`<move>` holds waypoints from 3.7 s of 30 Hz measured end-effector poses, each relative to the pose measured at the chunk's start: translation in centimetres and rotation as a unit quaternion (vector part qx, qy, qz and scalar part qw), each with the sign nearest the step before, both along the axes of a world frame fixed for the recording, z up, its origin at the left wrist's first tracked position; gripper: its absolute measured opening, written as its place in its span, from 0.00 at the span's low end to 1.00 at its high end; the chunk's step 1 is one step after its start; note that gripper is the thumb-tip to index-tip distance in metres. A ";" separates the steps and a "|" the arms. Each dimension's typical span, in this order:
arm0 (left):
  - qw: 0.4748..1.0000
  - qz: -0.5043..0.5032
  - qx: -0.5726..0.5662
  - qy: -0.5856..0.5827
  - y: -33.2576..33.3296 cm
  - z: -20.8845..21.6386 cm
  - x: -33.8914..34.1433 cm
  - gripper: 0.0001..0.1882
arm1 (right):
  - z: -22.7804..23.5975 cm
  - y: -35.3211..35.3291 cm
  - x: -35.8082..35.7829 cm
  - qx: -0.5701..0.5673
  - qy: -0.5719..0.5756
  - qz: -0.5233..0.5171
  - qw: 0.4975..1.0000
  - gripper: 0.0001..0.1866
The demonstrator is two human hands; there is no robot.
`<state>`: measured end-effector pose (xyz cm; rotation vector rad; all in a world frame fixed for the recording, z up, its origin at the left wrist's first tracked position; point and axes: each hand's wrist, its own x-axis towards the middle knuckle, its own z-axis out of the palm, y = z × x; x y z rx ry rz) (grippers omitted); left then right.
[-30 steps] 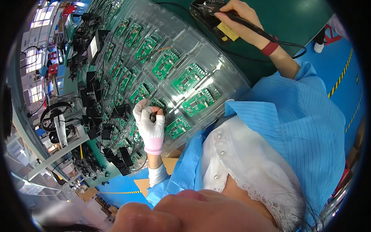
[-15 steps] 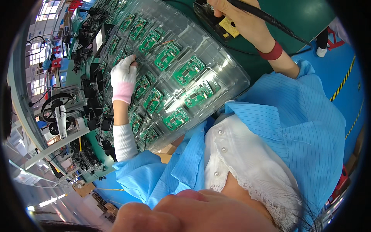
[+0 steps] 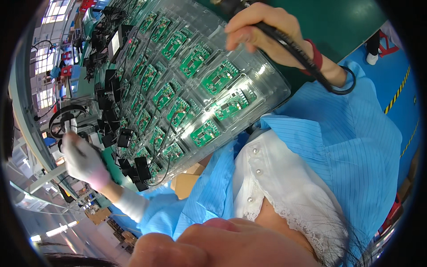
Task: Soldering components onto multiple printed circuit boards at a manual assembly station.
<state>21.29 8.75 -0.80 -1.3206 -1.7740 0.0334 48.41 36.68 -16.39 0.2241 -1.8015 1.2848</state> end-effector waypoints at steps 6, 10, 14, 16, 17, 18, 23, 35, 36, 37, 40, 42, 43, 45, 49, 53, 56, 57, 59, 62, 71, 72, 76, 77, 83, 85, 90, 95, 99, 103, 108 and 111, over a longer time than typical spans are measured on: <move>0.996 -0.051 -0.072 0.027 -1.8 -7.1 6.1 0.09 | 0.7 -2.0 -2.7 0.067 -0.062 -0.016 0.996 0.12; 0.993 -0.088 -0.079 -0.014 -2.2 -8.4 7.7 0.07 | 0.0 -3.2 -4.6 0.104 -0.061 -0.010 0.993 0.14; 0.989 -0.131 -0.058 -0.029 -1.7 -8.7 9.5 0.06 | 0.2 -4.8 -6.0 0.086 -0.086 0.042 0.992 0.15; 0.987 -0.148 -0.051 -0.030 -1.8 -8.3 9.8 0.06 | 0.3 -5.3 -5.9 0.080 -0.092 0.057 0.991 0.15; 0.987 -0.146 -0.059 -0.019 -2.0 -8.1 9.9 0.07 | 0.4 -5.6 -5.8 0.032 -0.095 0.076 0.992 0.15; 0.987 -0.143 -0.067 -0.008 -2.2 -7.9 9.9 0.07 | 0.5 -5.9 -5.7 -0.016 -0.099 0.095 0.990 0.15; 0.980 -0.125 -0.145 0.057 -3.2 -6.8 9.4 0.08 | 0.6 -7.2 -4.3 -0.059 -0.090 0.108 0.988 0.15; 0.948 -0.152 -0.065 -0.273 1.4 -13.7 13.5 0.12 | -1.1 -8.2 -2.3 0.052 -0.127 0.055 0.989 0.14; 0.948 -0.151 -0.065 -0.272 1.6 -13.9 13.6 0.12 | -1.1 -8.3 -2.4 0.053 -0.125 0.055 0.989 0.14; 0.935 -0.144 -0.053 -0.320 1.8 -14.1 13.8 0.12 | -1.1 -8.4 -2.4 0.059 -0.102 0.051 0.992 0.14; 0.879 -0.122 -0.011 -0.461 2.1 -14.9 13.8 0.10 | -0.9 -8.4 -2.7 0.084 -0.035 0.035 0.995 0.15; 0.864 -0.132 0.006 -0.486 2.3 -15.2 14.2 0.10 | -1.2 -8.2 -2.3 0.061 -0.041 0.039 0.997 0.15; 0.849 -0.140 0.025 -0.509 2.4 -15.4 14.3 0.10 | -1.3 -8.2 -2.2 0.039 -0.045 0.046 0.997 0.15; 0.815 -0.151 0.065 -0.555 2.3 -15.6 14.4 0.10 | -1.5 -8.2 -2.2 -0.005 -0.055 0.063 0.996 0.16; 0.823 -0.157 0.057 -0.543 2.6 -15.5 14.5 0.10 | -1.6 -8.2 -2.4 -0.002 -0.047 0.069 0.997 0.16; 0.831 -0.170 0.068 -0.526 3.9 -14.8 14.8 0.09 | -1.5 -7.8 -2.5 0.000 -0.067 0.070 0.995 0.17; 0.835 -0.178 0.076 -0.514 4.2 -14.5 15.0 0.09 | -1.7 -8.0 -2.4 -0.005 -0.092 0.067 0.994 0.17; 0.829 -0.175 0.067 -0.527 4.3 -14.5 15.0 0.08 | -1.7 -7.9 -2.4 -0.002 -0.093 0.066 0.993 0.17; 0.816 -0.169 0.049 -0.551 4.3 -14.5 14.9 0.07 | -1.7 -7.9 -2.4 0.003 -0.096 0.066 0.993 0.17; 0.753 -0.163 0.058 -0.635 4.1 -14.8 14.6 0.06 | -1.8 -8.0 -2.3 0.007 -0.092 0.063 0.994 0.17; 0.420 -0.165 0.175 -0.875 3.8 -14.9 13.9 0.02 | -1.8 -7.8 -2.6 0.035 -0.044 0.045 0.997 0.16; 0.392 -0.147 0.141 -0.897 3.8 -14.6 13.7 0.03 | -1.9 -7.7 -2.7 0.061 -0.030 0.039 0.997 0.16; 0.302 -0.091 0.037 -0.948 3.6 -13.5 13.0 0.05 | -2.2 -7.6 -2.7 0.137 0.015 0.019 0.990 0.16; 0.292 -0.094 0.039 -0.951 3.6 -13.6 13.0 0.06 | -2.0 -7.5 -2.7 0.125 0.006 0.026 0.992 0.16; 0.327 -0.107 0.077 -0.936 3.9 -13.6 13.6 0.08 | -1.4 -7.6 -2.5 0.003 -0.055 0.069 0.996 0.18; 0.387 -0.107 0.110 -0.909 4.2 -13.7 14.1 0.08 | -1.4 -7.6 -2.5 -0.080 -0.089 0.091 0.989 0.18; 0.416 -0.109 0.126 -0.894 4.3 -13.9 14.6 0.08 | -1.2 -7.6 -2.5 -0.069 -0.107 0.076 0.989 0.18; 0.457 -0.119 0.084 -0.877 4.6 -14.3 14.4 0.07 | -1.4 -7.7 -2.5 -0.055 -0.109 0.086 0.989 0.18; 0.393 -0.140 0.103 -0.903 4.5 -15.0 13.9 0.06 | -1.7 -7.5 -2.3 -0.050 -0.120 0.095 0.987 0.18; 0.320 -0.158 0.124 -0.926 4.0 -15.8 13.2 0.06 | -1.8 -7.6 -2.4 -0.039 -0.121 0.100 0.987 0.17; 0.272 -0.170 0.114 -0.940 3.7 -15.8 12.9 0.06 | -1.7 -7.6 -2.4 -0.037 -0.122 0.104 0.986 0.18; 0.277 -0.171 0.090 -0.941 3.9 -15.7 13.0 0.05 | -1.8 -7.7 -2.4 -0.042 -0.125 0.108 0.985 0.18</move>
